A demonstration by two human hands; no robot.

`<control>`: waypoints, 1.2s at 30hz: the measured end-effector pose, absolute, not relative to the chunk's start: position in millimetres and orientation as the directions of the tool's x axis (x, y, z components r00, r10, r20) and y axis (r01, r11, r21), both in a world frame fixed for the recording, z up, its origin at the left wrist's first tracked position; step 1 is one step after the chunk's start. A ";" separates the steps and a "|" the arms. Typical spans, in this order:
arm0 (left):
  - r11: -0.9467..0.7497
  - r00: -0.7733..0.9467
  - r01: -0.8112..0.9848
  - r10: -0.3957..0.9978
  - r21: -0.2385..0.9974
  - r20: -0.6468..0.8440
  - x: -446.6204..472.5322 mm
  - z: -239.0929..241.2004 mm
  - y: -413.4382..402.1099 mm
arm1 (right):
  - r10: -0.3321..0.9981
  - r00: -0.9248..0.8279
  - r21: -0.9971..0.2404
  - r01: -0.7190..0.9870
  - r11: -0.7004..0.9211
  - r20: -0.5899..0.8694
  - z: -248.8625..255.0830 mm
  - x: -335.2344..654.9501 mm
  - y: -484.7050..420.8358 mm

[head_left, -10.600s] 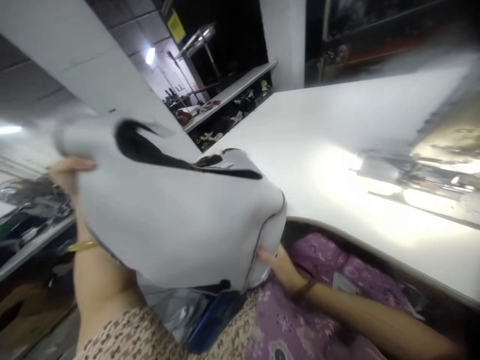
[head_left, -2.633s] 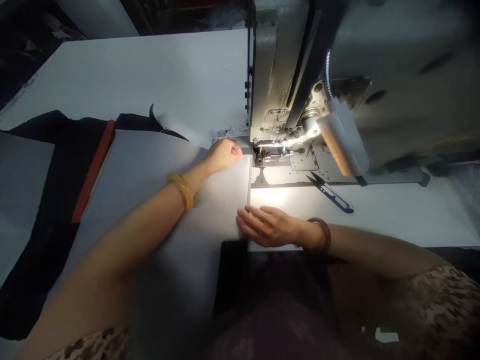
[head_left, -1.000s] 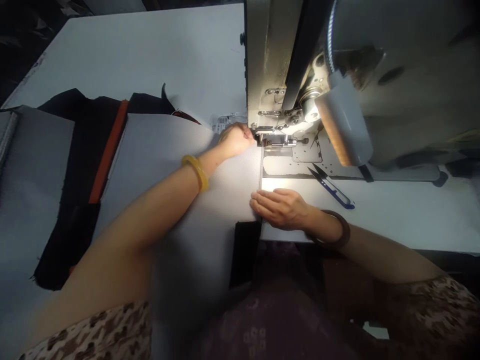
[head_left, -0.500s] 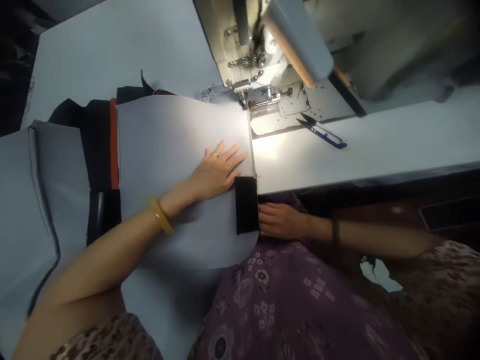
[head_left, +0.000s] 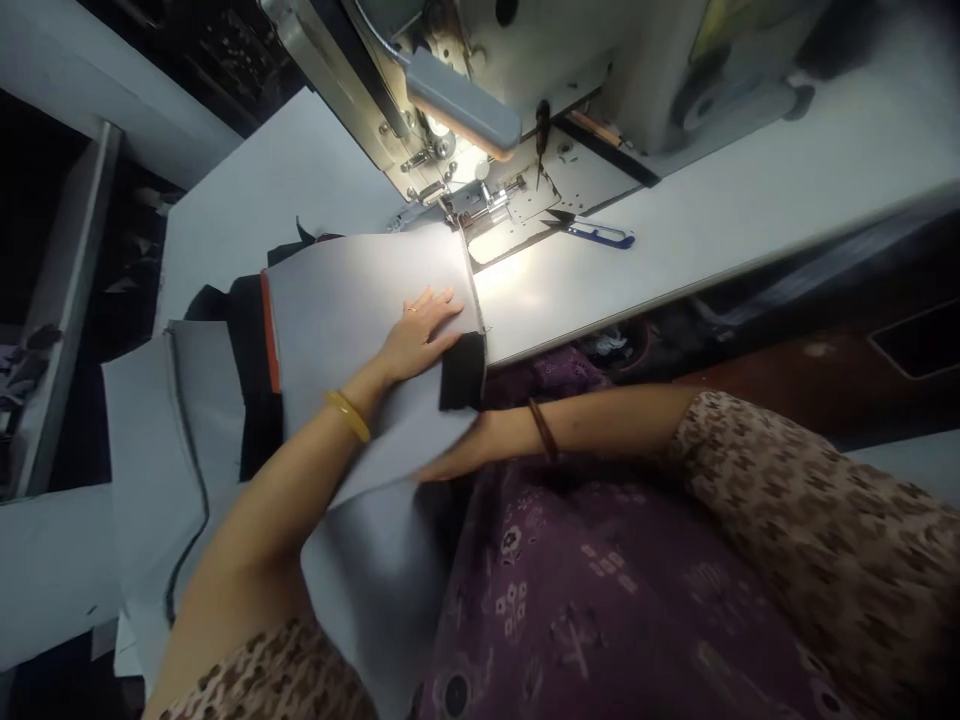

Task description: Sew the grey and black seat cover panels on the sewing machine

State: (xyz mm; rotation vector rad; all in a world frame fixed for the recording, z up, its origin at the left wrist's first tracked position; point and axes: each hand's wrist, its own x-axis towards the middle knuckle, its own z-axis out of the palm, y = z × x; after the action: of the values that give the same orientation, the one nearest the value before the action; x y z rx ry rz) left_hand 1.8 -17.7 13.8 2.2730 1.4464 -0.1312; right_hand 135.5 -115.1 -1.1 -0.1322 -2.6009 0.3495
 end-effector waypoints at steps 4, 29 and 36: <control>-0.340 0.482 0.848 0.815 0.407 -0.322 -7.4 23.3 -5.5 | 0.135 -0.838 -0.283 -0.024 0.959 0.529 64.6 138.6 -93.3; -0.399 0.454 0.889 0.825 0.222 -0.335 11.2 10.1 -40.2 | 0.227 -0.713 -0.150 0.172 0.974 0.663 -47.6 233.9 -64.4; -0.479 0.509 0.860 0.790 0.176 -0.342 -2.8 9.8 -42.1 | 0.215 -0.788 -0.182 0.132 0.974 0.577 -40.8 240.9 -59.0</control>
State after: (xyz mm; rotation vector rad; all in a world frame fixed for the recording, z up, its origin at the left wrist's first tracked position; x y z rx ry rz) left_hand -2.8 -42.1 9.8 2.4320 1.3787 -0.3063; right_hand 240.9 -59.0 -40.8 -0.2430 -2.4886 0.1746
